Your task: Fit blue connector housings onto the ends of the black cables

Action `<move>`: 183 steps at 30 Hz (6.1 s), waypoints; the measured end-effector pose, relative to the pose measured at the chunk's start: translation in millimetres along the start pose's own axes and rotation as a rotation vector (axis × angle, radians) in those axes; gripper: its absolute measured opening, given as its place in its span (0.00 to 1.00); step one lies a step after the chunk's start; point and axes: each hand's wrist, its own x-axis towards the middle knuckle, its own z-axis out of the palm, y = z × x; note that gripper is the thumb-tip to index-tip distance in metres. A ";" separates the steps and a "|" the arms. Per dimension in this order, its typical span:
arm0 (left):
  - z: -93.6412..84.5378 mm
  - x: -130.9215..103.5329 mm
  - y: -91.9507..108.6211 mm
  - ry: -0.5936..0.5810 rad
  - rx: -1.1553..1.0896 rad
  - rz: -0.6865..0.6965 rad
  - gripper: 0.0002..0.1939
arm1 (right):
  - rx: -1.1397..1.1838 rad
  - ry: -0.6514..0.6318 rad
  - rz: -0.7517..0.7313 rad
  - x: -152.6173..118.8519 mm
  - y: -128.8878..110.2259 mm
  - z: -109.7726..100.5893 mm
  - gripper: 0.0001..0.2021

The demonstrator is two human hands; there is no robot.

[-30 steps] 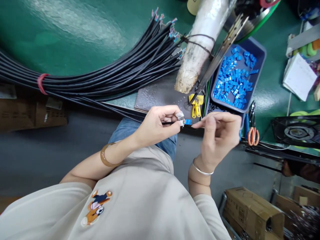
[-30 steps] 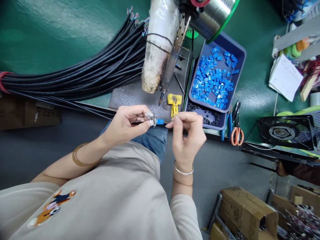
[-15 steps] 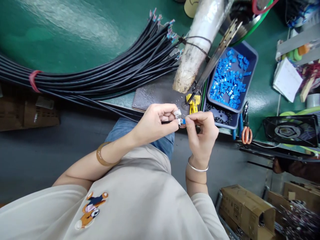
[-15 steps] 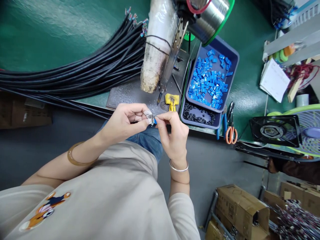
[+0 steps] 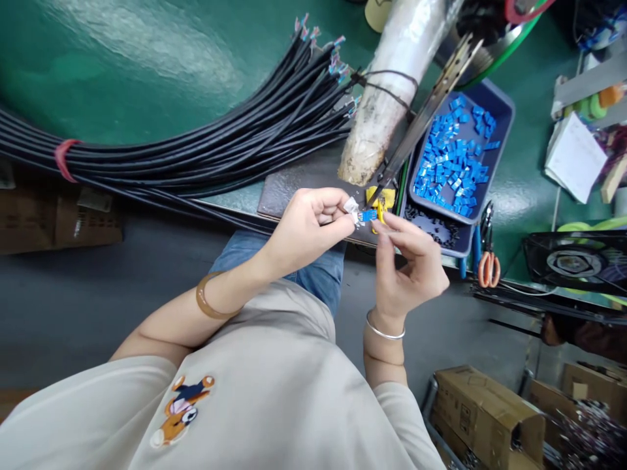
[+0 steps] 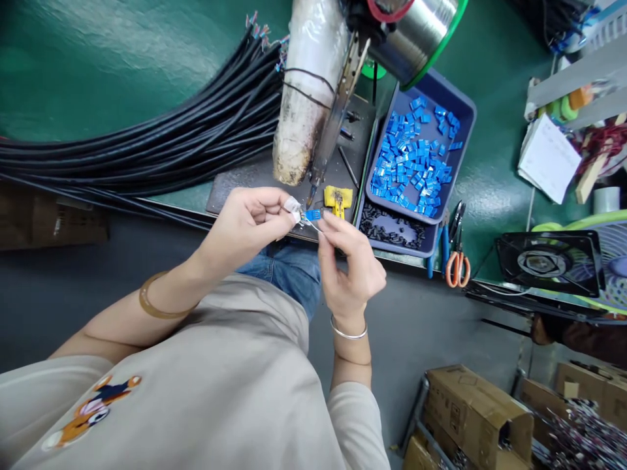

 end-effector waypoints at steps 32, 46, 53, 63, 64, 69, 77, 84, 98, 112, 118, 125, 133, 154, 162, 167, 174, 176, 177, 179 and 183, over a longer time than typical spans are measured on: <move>3.0 5.3 0.8 0.045 0.084 -0.004 0.08 | -0.048 -0.063 -0.060 8.1 1.7 2.3 0.07; 2.3 6.5 3.4 0.044 0.080 0.001 0.05 | -0.055 -0.081 -0.049 11.9 -2.6 0.8 0.09; 4.1 5.9 4.1 0.029 0.127 0.003 0.09 | -0.127 -0.099 -0.075 10.6 0.0 -0.4 0.08; 4.0 3.0 -0.1 0.032 0.168 0.064 0.09 | -0.107 -0.077 -0.055 14.5 0.2 -0.2 0.08; 3.7 2.8 0.2 0.031 0.178 0.070 0.08 | -0.114 -0.073 -0.053 14.6 -0.1 -0.1 0.08; 2.1 2.5 1.7 0.011 0.165 0.072 0.05 | -0.108 -0.075 -0.079 13.1 -1.2 0.7 0.09; 0.3 1.3 2.9 -0.066 0.112 -0.027 0.07 | -0.165 -0.110 -0.111 10.6 -0.7 -1.8 0.08; -9.3 -5.2 14.2 -0.249 0.102 -0.110 0.08 | -0.177 -0.142 -0.188 3.3 6.1 -4.6 0.08; -26.5 -19.0 0.3 -0.313 0.229 0.028 0.12 | 0.127 -0.123 0.342 -9.3 -2.8 1.8 0.05; -23.5 -24.6 2.1 -0.218 0.099 -0.066 0.10 | -0.156 -0.205 0.001 -8.8 -14.8 -4.1 0.12; -24.6 -22.7 1.7 -0.221 0.060 -0.083 0.09 | -0.190 -0.200 -0.108 -13.6 -9.2 -7.7 0.10; -21.1 -19.8 2.6 -0.219 0.116 -0.066 0.09 | -0.182 -0.183 -0.050 -13.8 -5.7 -8.6 0.17; -22.9 -18.0 -2.0 -0.211 0.073 -0.093 0.09 | -0.246 -0.216 -0.129 -16.3 -1.3 -5.7 0.15; -18.7 -24.2 -5.2 -0.175 0.182 -0.024 0.08 | -0.200 -0.142 0.031 -11.8 -10.2 4.6 0.05; -14.0 -23.5 -4.2 -0.112 0.307 0.233 0.06 | 0.286 -0.202 0.412 -10.2 -4.2 -7.6 0.06; -11.2 -18.6 -3.6 -0.088 0.147 0.021 0.06 | 0.373 0.298 0.198 0.2 -3.0 -7.4 0.05; -10.3 -9.7 -5.2 -0.078 0.118 0.001 0.05 | 0.045 0.063 0.057 -5.4 0.5 -0.3 0.07; -9.9 -7.9 -5.5 -0.079 0.142 0.013 0.06 | 0.004 -0.029 -0.017 -6.7 4.1 2.8 0.06; -9.5 -7.1 -5.7 -0.076 0.155 0.020 0.06 | -0.007 -0.051 -0.037 -6.8 5.7 4.5 0.06; -8.3 -5.5 -6.3 -0.057 0.185 0.035 0.07 | -0.012 -0.056 -0.047 -6.1 8.1 7.7 0.06; -5.7 -2.4 -6.2 -0.024 0.254 0.053 0.07 | -0.023 -0.022 -0.064 -3.7 9.5 11.6 0.08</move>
